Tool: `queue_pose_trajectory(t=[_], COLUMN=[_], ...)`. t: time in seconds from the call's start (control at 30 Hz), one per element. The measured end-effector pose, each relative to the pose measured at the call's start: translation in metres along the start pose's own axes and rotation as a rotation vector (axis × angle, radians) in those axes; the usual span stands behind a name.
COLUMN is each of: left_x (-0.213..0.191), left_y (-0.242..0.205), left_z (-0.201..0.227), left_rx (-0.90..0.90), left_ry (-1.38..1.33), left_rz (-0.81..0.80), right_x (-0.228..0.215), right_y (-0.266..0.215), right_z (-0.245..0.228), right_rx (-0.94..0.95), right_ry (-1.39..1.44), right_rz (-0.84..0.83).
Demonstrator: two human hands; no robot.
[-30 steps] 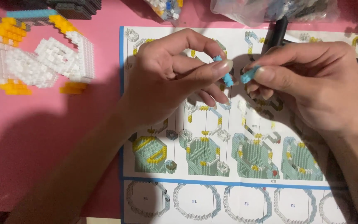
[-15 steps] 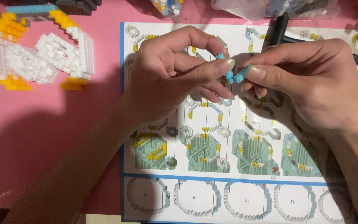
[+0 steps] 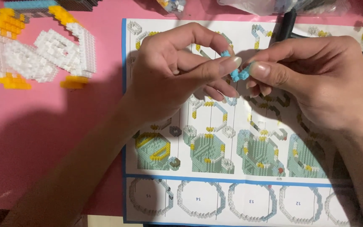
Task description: Assembling a set of small interlocking toy blocks by following a printed instruction manual on a desk.
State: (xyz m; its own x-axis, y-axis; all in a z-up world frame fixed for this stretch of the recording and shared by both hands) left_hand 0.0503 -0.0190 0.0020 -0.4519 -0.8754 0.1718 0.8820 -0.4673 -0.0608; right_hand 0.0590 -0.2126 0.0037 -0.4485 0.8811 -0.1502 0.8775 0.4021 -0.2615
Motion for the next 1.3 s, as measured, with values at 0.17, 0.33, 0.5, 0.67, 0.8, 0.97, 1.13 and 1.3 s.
queue_pose_trajectory(t=[0.17,0.33,0.5,0.67,0.8,0.97,1.13,1.3], left_x=[0.000,0.000,-0.001,-0.001,0.001,0.002,-0.002,-0.001], left_y=[0.000,0.000,-0.001,-0.003,-0.005,-0.006,-0.003,-0.005], left_z=[0.002,0.001,0.001,0.001,0.002,0.001,-0.003,0.003], left_rx=[-0.005,-0.004,0.017,0.070,0.080,0.052,-0.017,0.044], left_ry=[0.072,0.064,0.038,0.111,0.109,0.058,-0.078,0.154], left_rz=[0.013,0.018,0.074,0.084,0.106,0.135,0.109,-0.030], right_x=[0.002,0.003,0.005,0.008,0.010,0.011,0.009,0.010], right_y=[0.000,0.001,0.001,0.001,0.001,0.001,0.002,0.002], right_z=[-0.003,-0.004,-0.006,-0.008,-0.007,-0.011,-0.007,0.008], right_rx=[0.025,-0.009,-0.029,-0.048,-0.060,-0.071,-0.106,-0.236], right_ry=[-0.017,-0.037,-0.108,-0.102,-0.158,-0.125,-0.115,0.131], right_rz=[0.001,-0.026,-0.022,-0.013,0.016,0.003,-0.003,-0.050])
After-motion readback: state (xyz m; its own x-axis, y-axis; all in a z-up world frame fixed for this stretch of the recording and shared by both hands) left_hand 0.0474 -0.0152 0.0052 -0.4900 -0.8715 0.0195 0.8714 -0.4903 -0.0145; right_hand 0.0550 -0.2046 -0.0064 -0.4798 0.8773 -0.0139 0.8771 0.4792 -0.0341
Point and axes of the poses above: each hand's wrist, its own y-axis towards the middle knuckle, its own x-axis out of the palm, z = x × y, the point moved 6 cm from there along y, towards the middle knuckle, and after that the axes turned 10 degrees about -z, right-handed, at the moved point
